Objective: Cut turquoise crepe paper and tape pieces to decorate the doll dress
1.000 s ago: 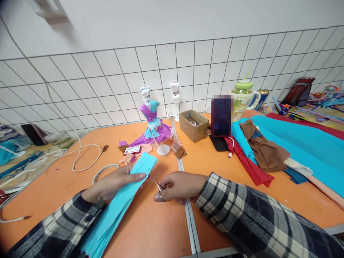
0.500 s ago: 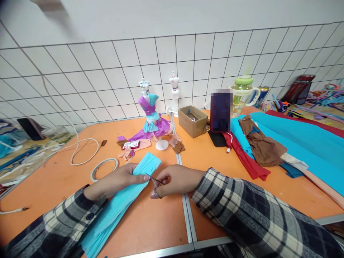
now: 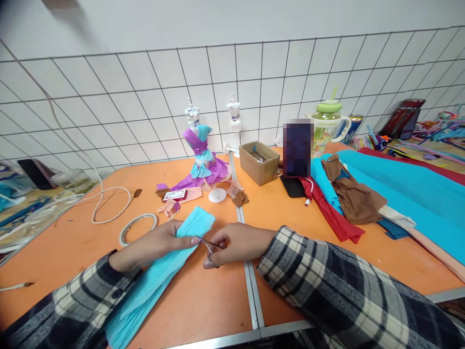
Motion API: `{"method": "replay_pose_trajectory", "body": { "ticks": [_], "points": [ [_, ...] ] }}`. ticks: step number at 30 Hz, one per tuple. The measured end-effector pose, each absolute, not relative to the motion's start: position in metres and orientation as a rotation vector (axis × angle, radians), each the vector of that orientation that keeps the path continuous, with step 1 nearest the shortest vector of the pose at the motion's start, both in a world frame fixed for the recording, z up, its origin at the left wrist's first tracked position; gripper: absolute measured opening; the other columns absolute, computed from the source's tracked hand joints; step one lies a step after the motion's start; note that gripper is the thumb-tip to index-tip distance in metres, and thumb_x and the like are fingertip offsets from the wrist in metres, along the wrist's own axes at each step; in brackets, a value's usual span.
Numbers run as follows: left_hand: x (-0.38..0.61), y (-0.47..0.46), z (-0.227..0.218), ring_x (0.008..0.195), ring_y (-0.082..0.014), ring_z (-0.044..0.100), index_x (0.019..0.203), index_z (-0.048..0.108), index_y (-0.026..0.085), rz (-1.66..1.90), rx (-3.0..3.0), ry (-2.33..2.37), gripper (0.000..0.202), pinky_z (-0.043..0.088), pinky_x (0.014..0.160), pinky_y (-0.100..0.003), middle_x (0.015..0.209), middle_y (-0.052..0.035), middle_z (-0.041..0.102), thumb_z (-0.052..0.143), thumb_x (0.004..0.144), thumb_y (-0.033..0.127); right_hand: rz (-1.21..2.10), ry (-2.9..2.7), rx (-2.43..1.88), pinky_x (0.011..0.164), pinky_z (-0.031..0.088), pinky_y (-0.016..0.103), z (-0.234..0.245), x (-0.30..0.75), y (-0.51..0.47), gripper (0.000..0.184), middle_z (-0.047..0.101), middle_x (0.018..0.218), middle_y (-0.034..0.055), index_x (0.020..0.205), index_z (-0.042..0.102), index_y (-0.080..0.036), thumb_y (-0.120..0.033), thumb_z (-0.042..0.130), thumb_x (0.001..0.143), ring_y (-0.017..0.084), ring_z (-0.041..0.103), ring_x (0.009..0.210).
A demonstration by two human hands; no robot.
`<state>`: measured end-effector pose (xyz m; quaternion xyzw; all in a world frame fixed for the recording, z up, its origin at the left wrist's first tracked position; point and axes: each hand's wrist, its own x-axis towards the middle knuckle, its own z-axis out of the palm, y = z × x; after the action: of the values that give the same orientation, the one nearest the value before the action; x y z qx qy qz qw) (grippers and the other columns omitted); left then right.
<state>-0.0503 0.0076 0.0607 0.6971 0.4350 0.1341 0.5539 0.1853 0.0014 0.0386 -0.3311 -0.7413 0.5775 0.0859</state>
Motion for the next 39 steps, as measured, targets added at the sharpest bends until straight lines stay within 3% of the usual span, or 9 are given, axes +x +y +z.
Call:
{"method": "replay_pose_trajectory", "body": {
  "ticks": [11, 18, 24, 28, 32, 39],
  "points": [
    [-0.0578, 0.0117, 0.0553, 0.063, -0.0132, 0.041, 0.081, 0.062, 0.015, 0.351, 1.654, 1.069, 0.043, 0.033, 0.060, -0.024, 0.068, 0.0021, 0.049, 0.064, 0.079, 0.058, 1.814, -2.068, -0.954, 0.059, 0.039, 0.020, 0.0323, 0.1865, 0.0057, 0.034, 0.061, 0.068, -0.0010, 0.086, 0.071, -0.011, -0.042, 0.076, 0.072, 0.009, 0.052, 0.062],
    [-0.0539, 0.0079, 0.0581, 0.056, -0.0102, 0.035, 0.080, 0.065, 0.015, 0.284, 1.645, 1.066, 0.045, 0.029, 0.054, -0.022, 0.063, 0.0045, 0.046, 0.066, 0.077, 0.060, 1.923, -2.104, -1.010, 0.037, 0.027, 0.017, 0.0404, 0.1882, 0.0014, 0.047, 0.048, 0.065, -0.0059, 0.096, 0.068, -0.015, -0.056, 0.070, 0.075, 0.004, 0.037, 0.044],
    [-0.0564, 0.0103, 0.0565, 0.056, -0.0096, 0.031, 0.076, 0.065, 0.014, 0.311, 1.637, 1.043, 0.040, 0.025, 0.053, -0.022, 0.061, 0.0047, 0.043, 0.067, 0.078, 0.055, 1.905, -2.060, -0.970, 0.038, 0.023, 0.017, 0.0380, 0.1861, 0.0005, 0.042, 0.046, 0.059, -0.0063, 0.084, 0.067, -0.012, -0.052, 0.074, 0.073, 0.003, 0.035, 0.045],
    [-0.0575, 0.0109, 0.0555, 0.056, -0.0094, 0.030, 0.070, 0.061, 0.015, 0.320, 1.633, 1.024, 0.038, 0.025, 0.053, -0.022, 0.060, 0.0051, 0.042, 0.068, 0.078, 0.052, 1.896, -2.037, -1.003, 0.040, 0.025, 0.016, 0.0384, 0.1845, -0.0013, 0.039, 0.049, 0.060, -0.0058, 0.084, 0.068, -0.012, -0.047, 0.077, 0.071, 0.003, 0.037, 0.046],
    [-0.0544, 0.0088, 0.0549, 0.059, -0.0111, 0.035, 0.075, 0.066, 0.015, 0.311, 1.649, 0.999, 0.035, 0.028, 0.057, -0.023, 0.063, 0.0037, 0.047, 0.067, 0.079, 0.051, 1.902, -2.042, -0.993, 0.039, 0.027, 0.016, 0.0401, 0.1851, -0.0022, 0.040, 0.048, 0.061, -0.0063, 0.091, 0.069, -0.012, -0.048, 0.075, 0.073, 0.002, 0.035, 0.044],
    [-0.0553, 0.0098, 0.0543, 0.057, -0.0096, 0.028, 0.065, 0.055, 0.016, 0.312, 1.627, 1.007, 0.041, 0.025, 0.056, -0.023, 0.060, 0.0060, 0.038, 0.069, 0.076, 0.053, 1.954, -2.026, -1.055, 0.034, 0.033, 0.015, 0.0360, 0.1864, -0.0005, 0.046, 0.051, 0.065, -0.0048, 0.094, 0.069, -0.014, -0.052, 0.076, 0.070, 0.004, 0.041, 0.042]
  ]
}}
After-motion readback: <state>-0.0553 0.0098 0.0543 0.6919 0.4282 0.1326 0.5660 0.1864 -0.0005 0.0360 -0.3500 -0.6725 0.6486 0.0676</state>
